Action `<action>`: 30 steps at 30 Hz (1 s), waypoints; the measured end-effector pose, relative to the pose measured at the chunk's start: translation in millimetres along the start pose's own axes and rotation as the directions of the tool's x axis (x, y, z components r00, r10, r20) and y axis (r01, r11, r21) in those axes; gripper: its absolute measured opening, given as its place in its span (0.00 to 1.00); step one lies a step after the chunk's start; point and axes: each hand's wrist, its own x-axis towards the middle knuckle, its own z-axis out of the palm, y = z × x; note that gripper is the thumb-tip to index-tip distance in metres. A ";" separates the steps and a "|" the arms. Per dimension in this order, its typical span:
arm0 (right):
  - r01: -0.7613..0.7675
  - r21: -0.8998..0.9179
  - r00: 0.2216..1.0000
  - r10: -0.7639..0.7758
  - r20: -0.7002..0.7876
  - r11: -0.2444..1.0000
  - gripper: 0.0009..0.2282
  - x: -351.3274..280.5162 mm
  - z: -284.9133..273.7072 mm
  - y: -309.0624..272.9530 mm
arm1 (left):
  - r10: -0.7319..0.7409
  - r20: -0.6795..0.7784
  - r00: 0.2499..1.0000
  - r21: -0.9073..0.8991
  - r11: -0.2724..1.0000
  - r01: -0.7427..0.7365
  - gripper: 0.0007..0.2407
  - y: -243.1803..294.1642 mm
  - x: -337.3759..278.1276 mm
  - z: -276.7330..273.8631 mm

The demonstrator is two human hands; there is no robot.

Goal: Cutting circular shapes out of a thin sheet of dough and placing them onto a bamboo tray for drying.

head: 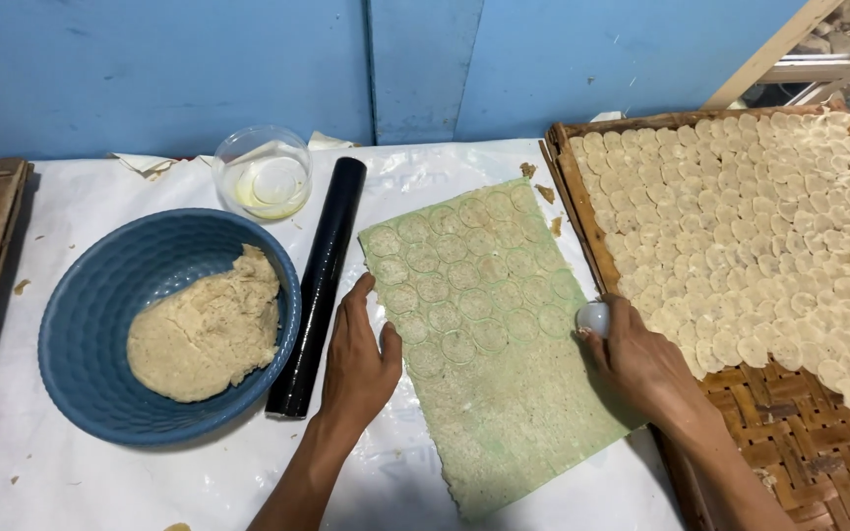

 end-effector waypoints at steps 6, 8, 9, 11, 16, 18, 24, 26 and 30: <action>0.071 -0.042 0.997 -0.072 -0.008 0.997 0.21 16.7 4.5 5.1 | -0.013 0.008 1.000 0.008 1.000 0.013 0.25 0.1 0.8 0.0; 0.097 -0.222 0.995 -0.101 -0.007 0.970 0.20 31.8 16.4 18.0 | 0.005 -0.014 1.000 0.004 1.000 -0.005 0.25 -0.2 0.7 0.7; 0.097 -0.223 0.995 -0.099 -0.001 0.970 0.20 32.6 18.4 14.6 | 0.000 -0.011 1.000 0.004 1.000 0.000 0.25 0.0 1.6 0.6; 0.063 -0.272 0.995 -0.083 -0.063 0.960 0.20 32.1 22.5 9.0 | 0.012 -0.022 1.000 0.005 1.000 -0.012 0.25 1.1 1.7 1.0; 0.064 -0.327 0.997 -0.077 -0.025 0.943 0.19 30.9 13.3 2.3 | 0.016 -0.029 0.999 0.000 1.000 -0.016 0.25 1.1 3.2 0.7; 0.048 -0.337 0.998 -0.059 -0.022 0.940 0.19 29.3 13.5 0.8 | 0.010 -0.022 1.000 -0.007 1.000 -0.010 0.25 0.2 2.0 1.7; 0.072 -0.336 0.996 -0.086 -0.029 0.939 0.18 27.5 15.2 6.0 | 0.052 -0.047 0.998 0.007 0.999 -0.051 0.25 -5.5 -0.2 3.2; 0.077 -0.252 0.995 -0.090 -0.038 0.965 0.17 29.4 15.7 8.8 | 0.064 -0.050 0.997 0.014 0.998 -0.063 0.24 -7.9 -0.2 4.1; 0.101 -0.206 0.991 -0.117 -0.067 0.973 0.22 -17.9 27.8 -33.4 | 0.062 -0.076 0.995 0.015 0.998 -0.061 0.24 -12.1 -2.2 5.8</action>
